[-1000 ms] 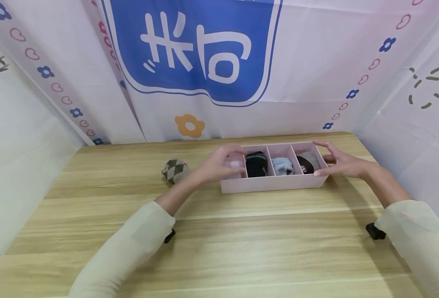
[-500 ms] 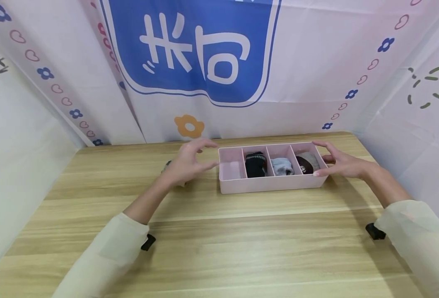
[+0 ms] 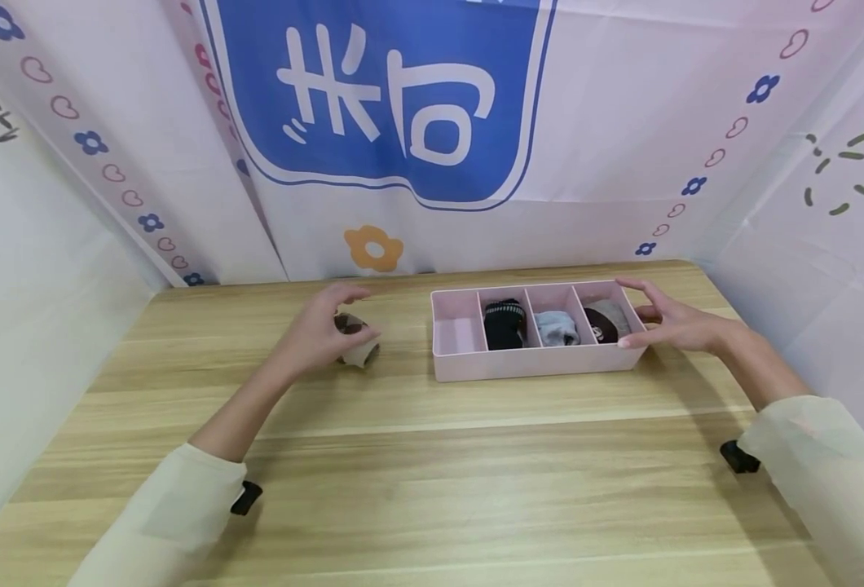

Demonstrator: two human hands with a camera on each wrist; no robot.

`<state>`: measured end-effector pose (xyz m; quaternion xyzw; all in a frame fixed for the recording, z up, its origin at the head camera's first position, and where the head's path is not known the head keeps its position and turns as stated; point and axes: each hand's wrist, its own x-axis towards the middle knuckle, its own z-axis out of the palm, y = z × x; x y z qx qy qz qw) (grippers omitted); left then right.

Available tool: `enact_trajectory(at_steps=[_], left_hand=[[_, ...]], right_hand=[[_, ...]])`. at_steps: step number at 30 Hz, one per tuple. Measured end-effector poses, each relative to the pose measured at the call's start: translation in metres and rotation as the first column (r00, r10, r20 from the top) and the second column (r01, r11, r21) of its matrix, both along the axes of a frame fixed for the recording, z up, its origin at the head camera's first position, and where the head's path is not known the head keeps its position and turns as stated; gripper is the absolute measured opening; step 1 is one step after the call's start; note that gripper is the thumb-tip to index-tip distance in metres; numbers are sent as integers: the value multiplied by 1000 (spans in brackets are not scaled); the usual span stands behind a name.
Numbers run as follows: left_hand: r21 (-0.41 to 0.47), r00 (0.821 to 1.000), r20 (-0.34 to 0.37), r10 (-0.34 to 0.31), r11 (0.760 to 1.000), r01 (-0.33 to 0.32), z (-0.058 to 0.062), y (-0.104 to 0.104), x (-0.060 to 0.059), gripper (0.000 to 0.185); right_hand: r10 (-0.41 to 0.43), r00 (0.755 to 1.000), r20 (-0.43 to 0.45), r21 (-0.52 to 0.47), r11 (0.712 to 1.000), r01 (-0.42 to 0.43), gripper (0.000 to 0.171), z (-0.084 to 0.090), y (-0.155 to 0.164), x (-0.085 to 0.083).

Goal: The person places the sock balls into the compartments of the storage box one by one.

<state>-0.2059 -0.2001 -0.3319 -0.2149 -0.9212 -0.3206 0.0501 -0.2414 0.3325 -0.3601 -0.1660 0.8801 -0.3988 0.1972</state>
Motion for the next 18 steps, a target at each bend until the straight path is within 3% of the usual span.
enact_trajectory(at_steps=[7, 18], left_hand=[[-84, 999, 7, 34, 996, -33, -8, -15, 5, 66], [-122, 996, 29, 88, 989, -84, -23, -21, 5, 80]], right_hand=[[-2, 1000, -2, 10, 1000, 2, 103, 0, 0, 0], [-2, 1000, 1, 11, 1000, 2, 104, 1, 0, 0]])
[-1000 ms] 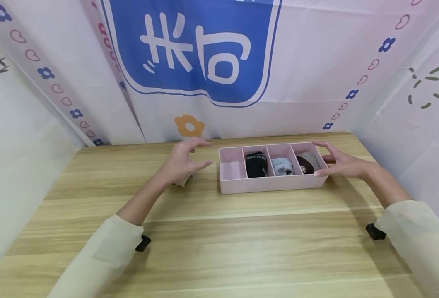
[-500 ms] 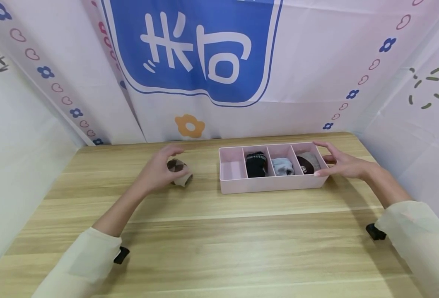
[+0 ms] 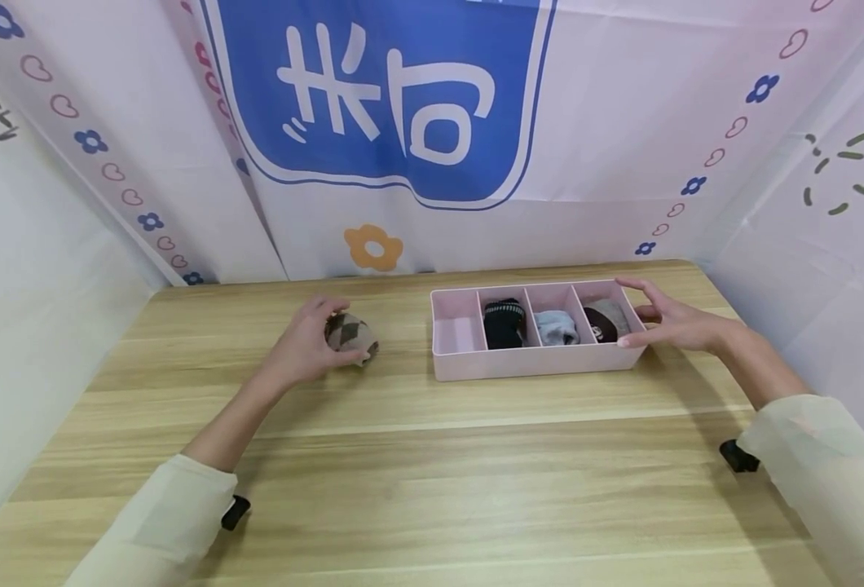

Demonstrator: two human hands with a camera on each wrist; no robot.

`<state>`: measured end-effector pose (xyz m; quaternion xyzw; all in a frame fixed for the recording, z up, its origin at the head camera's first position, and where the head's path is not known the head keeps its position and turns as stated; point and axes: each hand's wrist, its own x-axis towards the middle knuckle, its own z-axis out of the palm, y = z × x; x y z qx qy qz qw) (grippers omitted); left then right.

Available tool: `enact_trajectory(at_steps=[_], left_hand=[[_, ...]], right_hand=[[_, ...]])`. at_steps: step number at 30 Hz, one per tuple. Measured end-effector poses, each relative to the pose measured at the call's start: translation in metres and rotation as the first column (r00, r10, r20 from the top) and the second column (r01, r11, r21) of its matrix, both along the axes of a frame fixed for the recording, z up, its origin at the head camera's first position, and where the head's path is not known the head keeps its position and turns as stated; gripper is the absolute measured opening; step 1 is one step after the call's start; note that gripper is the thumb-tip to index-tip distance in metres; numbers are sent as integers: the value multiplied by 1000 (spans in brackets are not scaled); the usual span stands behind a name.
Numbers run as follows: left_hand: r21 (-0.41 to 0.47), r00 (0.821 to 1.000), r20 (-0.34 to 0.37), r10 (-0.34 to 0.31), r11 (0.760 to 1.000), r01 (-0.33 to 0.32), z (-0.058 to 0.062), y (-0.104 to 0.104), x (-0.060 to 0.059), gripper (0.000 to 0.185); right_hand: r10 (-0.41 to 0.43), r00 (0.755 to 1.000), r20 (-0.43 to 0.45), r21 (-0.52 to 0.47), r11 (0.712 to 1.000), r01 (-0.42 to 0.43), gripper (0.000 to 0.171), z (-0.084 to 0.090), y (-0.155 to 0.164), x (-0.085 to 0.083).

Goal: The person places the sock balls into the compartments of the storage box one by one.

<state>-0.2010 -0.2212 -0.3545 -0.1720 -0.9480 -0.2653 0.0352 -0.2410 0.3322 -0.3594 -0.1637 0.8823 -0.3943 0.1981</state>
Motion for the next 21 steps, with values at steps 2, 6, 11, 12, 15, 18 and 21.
enact_trajectory(at_steps=[2, 6, 11, 12, 15, 18, 21], left_hand=[[0, 1000, 17, 16, 1000, -16, -1, 0, 0, 83], [-2, 997, 47, 61, 998, -61, -3, -1, -2, 88], [-46, 992, 65, 109, 993, -106, -5, -4, -3, 94], [-58, 991, 67, 116, 992, -112, -6, -4, -3, 95], [-92, 988, 70, 136, 987, -129, -7, -4, -4, 96], [-109, 987, 69, 148, 984, -140, -8, -4, -4, 94], [-117, 985, 76, 155, 982, -145, -8, -3, -5, 96]], right_hand=[[-1, 1000, 0, 1, 1000, 1, 103, 0, 0, 0], [-1, 1000, -3, 3, 1000, 1, 103, 0, 0, 0], [1, 1000, -7, 4, 1000, -1, 103, 0, 0, 0], [0, 1000, -6, 4, 1000, 0, 103, 0, 0, 0], [-4, 1000, -6, 3, 1000, 4, 103, 0, 0, 1], [-1, 1000, -3, -2, 1000, 1, 103, 0, 0, 1], [3, 1000, -1, -3, 1000, -3, 103, 1, 0, 1]])
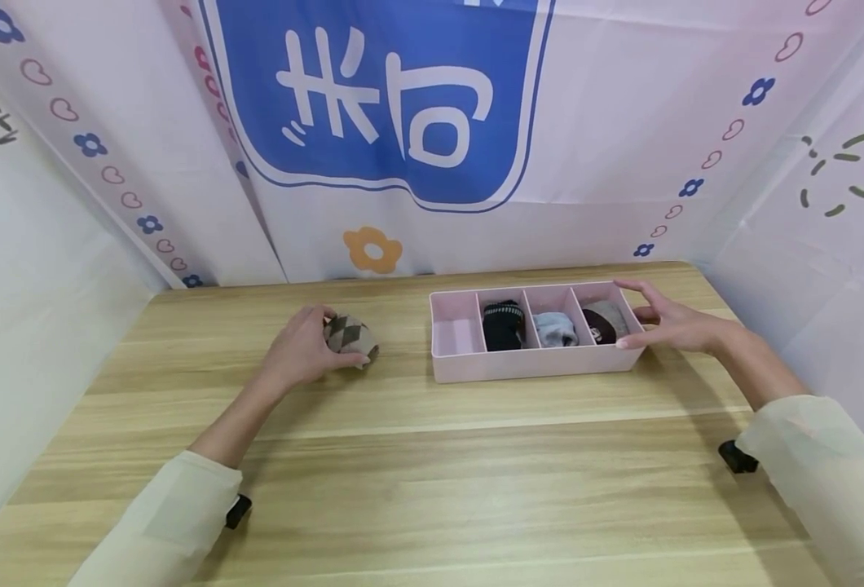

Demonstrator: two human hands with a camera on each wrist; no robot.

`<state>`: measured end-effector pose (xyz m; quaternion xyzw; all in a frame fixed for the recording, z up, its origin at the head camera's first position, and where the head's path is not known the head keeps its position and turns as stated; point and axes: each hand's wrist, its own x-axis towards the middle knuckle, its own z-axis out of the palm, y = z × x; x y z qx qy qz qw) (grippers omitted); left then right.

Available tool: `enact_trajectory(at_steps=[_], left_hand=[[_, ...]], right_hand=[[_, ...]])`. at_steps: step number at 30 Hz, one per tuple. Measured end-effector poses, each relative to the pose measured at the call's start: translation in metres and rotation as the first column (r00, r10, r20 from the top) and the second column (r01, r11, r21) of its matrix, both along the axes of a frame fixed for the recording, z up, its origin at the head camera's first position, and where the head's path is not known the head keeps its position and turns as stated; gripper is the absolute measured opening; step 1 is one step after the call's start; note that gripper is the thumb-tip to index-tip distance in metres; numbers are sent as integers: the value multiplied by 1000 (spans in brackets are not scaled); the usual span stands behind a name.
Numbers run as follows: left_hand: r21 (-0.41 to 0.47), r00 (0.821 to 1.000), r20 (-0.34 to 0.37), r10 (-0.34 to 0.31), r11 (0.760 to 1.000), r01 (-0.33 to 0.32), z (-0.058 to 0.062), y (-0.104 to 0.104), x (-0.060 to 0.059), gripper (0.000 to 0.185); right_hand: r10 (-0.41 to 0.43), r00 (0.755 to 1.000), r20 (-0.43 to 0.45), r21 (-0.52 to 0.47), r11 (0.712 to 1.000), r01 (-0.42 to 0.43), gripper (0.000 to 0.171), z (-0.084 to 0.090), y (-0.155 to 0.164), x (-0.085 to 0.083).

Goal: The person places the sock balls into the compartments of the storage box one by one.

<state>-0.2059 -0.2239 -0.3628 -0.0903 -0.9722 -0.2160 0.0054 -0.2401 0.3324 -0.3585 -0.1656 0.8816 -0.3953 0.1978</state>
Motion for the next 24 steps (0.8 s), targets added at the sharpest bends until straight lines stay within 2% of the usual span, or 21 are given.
enact_trajectory(at_steps=[6, 12, 24], left_hand=[[-22, 1000, 2, -4, 1000, 4, -3, 2, -3, 100], [-26, 999, -26, -19, 1000, 18, -3, 5, -4, 88], [45, 996, -53, -69, 996, 71, -5, 2, -5, 78]], right_hand=[[1, 1000, -3, 3, 1000, -1, 103, 0, 0, 0], [3, 1000, -3, 7, 1000, -3, 103, 0, 1, -1], [4, 1000, 2, 10, 1000, -4, 103, 0, 1, 0]])
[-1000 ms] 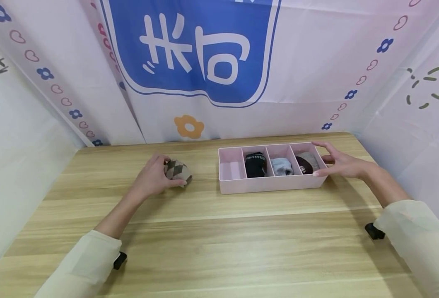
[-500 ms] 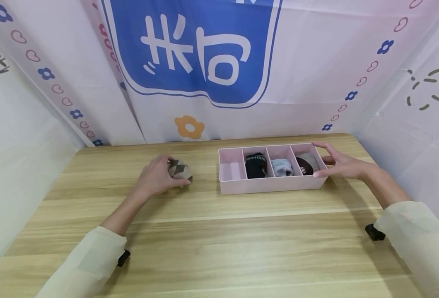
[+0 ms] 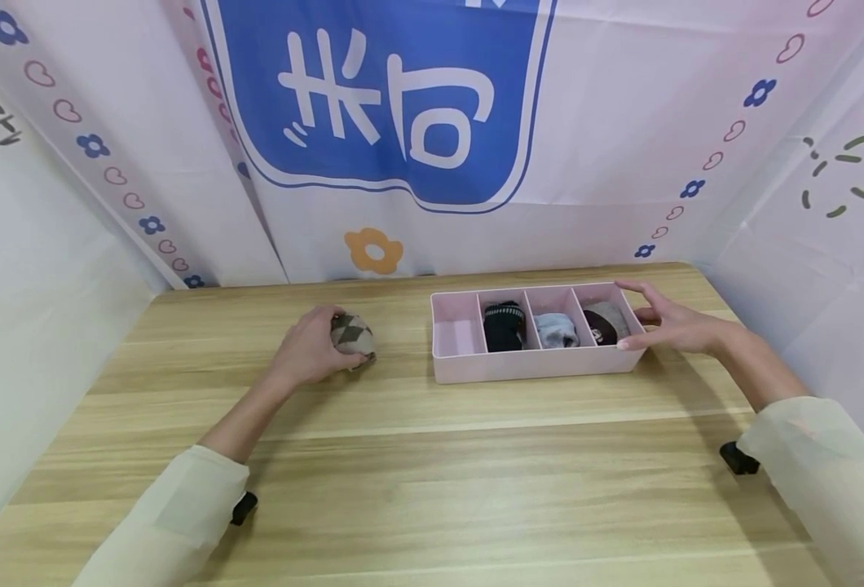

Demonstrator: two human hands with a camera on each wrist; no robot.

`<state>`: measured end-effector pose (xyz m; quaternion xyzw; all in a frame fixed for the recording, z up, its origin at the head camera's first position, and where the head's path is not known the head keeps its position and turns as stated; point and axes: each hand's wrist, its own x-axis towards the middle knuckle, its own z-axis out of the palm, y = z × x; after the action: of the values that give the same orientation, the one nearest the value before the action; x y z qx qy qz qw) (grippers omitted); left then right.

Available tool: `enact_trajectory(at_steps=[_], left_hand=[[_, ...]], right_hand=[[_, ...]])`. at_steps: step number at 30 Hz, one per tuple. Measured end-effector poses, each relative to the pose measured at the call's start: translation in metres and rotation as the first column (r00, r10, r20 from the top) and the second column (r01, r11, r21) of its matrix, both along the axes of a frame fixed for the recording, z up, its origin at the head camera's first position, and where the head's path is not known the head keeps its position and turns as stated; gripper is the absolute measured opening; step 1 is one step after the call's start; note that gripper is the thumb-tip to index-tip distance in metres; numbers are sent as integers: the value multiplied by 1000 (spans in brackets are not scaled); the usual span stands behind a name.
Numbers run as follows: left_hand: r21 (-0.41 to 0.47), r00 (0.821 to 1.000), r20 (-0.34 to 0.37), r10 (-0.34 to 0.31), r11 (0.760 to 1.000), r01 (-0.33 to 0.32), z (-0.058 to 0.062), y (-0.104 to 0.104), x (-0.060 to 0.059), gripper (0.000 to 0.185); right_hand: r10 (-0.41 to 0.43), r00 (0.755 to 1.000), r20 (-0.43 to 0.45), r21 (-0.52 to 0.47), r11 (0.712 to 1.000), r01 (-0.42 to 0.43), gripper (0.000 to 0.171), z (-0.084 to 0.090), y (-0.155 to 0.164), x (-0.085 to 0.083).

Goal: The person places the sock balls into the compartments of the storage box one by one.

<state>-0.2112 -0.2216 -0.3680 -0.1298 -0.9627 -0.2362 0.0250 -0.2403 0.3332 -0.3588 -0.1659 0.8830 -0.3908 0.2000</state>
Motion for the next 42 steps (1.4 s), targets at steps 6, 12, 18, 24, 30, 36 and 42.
enact_trajectory(at_steps=[6, 12, 18, 24, 30, 36, 42], left_hand=[[59, 999, 20, -28, 998, 27, -3, -6, -3, 79], [134, 997, 46, -60, 990, 53, -3, -7, -3, 77], [206, 995, 82, -60, 978, 42, -4, -7, -3, 77], [265, 993, 99, -62, 964, 33, -2, -5, -1, 79], [317, 991, 106, -84, 947, 46, 1, 0, 1, 78], [338, 990, 86, -112, 938, 76, 4, 6, -1, 77], [353, 989, 72, -127, 931, 93, 10, 17, 0, 78]], right_hand=[[1, 1000, -7, 2, 1000, -1, 104, 0, 0, 0], [-3, 1000, -8, -1, 1000, 3, 103, -1, -1, 0], [-10, 1000, -5, -8, 1000, 10, 103, 0, -2, 2], [-6, 1000, -8, -8, 1000, 6, 102, 0, -2, 3], [1, 1000, -14, -11, 1000, -2, 102, -2, 0, 1], [3, 1000, -10, -13, 1000, -3, 102, -2, 1, 0], [0, 1000, -11, -3, 1000, 0, 103, -2, 1, 0]])
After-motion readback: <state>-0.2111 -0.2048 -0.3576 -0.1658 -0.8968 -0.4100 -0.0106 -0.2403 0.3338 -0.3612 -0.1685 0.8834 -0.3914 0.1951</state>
